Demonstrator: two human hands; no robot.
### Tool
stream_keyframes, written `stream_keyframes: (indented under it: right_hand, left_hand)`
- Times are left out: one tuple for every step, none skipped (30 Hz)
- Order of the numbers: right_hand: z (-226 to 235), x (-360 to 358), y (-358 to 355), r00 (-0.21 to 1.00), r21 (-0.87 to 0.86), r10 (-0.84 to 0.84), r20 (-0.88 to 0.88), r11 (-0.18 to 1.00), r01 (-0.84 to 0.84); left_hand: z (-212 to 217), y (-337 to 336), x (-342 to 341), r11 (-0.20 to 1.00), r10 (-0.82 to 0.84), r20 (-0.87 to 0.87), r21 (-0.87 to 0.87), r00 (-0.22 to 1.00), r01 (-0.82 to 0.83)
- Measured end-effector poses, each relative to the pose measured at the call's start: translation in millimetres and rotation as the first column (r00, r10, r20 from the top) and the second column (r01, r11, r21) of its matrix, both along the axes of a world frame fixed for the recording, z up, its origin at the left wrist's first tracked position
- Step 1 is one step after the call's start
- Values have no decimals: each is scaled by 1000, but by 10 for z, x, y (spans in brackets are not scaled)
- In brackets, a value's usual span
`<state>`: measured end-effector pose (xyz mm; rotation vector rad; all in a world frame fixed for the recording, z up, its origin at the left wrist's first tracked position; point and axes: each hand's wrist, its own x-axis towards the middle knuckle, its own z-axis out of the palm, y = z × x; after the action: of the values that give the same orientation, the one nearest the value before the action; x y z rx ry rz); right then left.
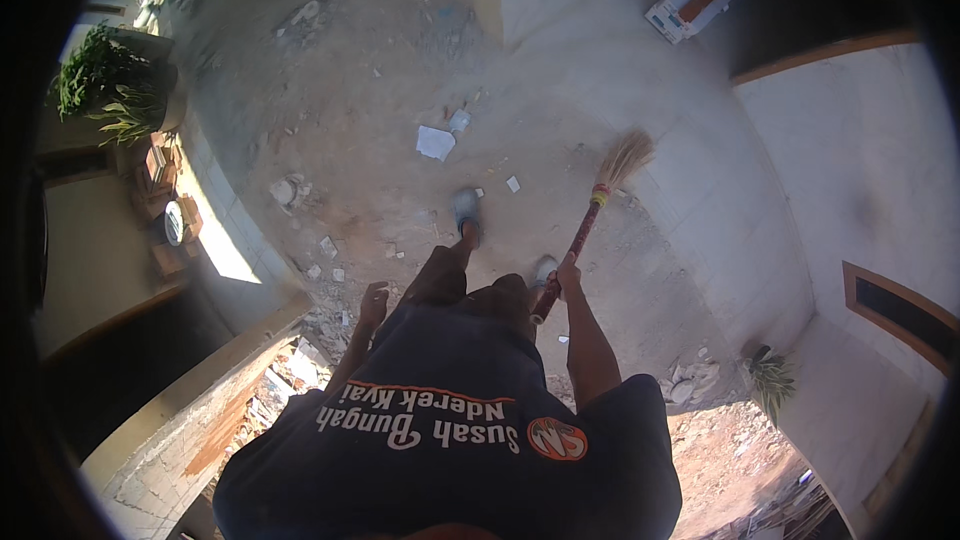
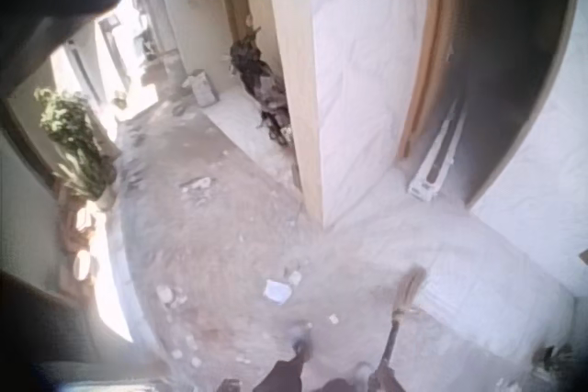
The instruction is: The person sweeps a tiled and concrete outdoor area using a traditional straw broom. They gather dust, dirt, and small debris into a pile while moving around potted plants and a parked motorcycle.
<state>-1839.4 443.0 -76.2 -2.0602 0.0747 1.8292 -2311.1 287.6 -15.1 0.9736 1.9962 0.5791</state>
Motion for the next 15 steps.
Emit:
stream_keyframes:
  right_hand:
    - [-61, -227, -40, 995, -36, 96, -11, 995, -97]
    - [-91, -441, -2, 981, -61, 195, -24, 979, -196]
    - [-86, -672, -79, 966, -55, 257, -15, 965, -257]
    - [-116, -793, -106, 962, -42, 268, -57, 962, -271]
    - [-36, -897, -95, 953, -35, 285, -101, 957, -289]
    - [55, -928, -69, 957, -27, 267, -110, 962, -272]
    - [354, -990, 4, 955, -23, 263, -135, 963, -268]
    - [732, -1017, 94, 957, -17, 248, -149, 967, -253]
    - [976, -949, 113, 960, -23, 265, -84, 963, -268]
    - [1184, -862, 92, 956, -24, 291, -22, 956, -292]
    - [1360, -792, 51, 947, -27, 318, 41, 948, -317]
    - [1499, -759, -31, 950, -40, 301, 82, 954, -299]
    - [1609, -763, -128, 951, -51, 285, 119, 958, -281]
    - [1680, -797, -189, 948, -60, 280, 152, 960, -273]
    - [1715, -873, -237, 952, -40, 250, 179, 968, -247]
  left_hand:
    - [74, 158, -156, 999, -36, -21, 24, 999, 36]
    - [31, 281, -344, 987, -98, -43, 121, 994, 103]
    - [22, 372, -564, 990, -100, -41, 101, 994, 103]
    - [19, 511, -699, 991, -95, -30, 89, 995, 98]
    - [-6, 572, -804, 994, -86, -19, 70, 996, 87]
    - [-57, 675, -909, 993, -89, -48, 78, 995, 92]
    - [-130, 653, -1096, 997, -79, -11, -24, 997, 79]
    - [-179, 667, -1203, 990, -142, -67, -7, 988, 142]
    - [-244, 776, -1250, 977, -210, -119, 21, 970, 214]
    - [-316, 869, -1287, 974, -226, -94, -13, 970, 225]
    - [-385, 950, -1316, 971, -237, -71, -46, 969, 234]
    - [-415, 1031, -1362, 966, -251, -53, -83, 966, 247]
    - [-411, 1155, -1364, 962, -267, -50, -80, 963, 262]
    - [-391, 1289, -1287, 960, -272, -50, -77, 961, 267]
    - [-367, 1405, -1233, 959, -276, -54, -75, 960, 272]
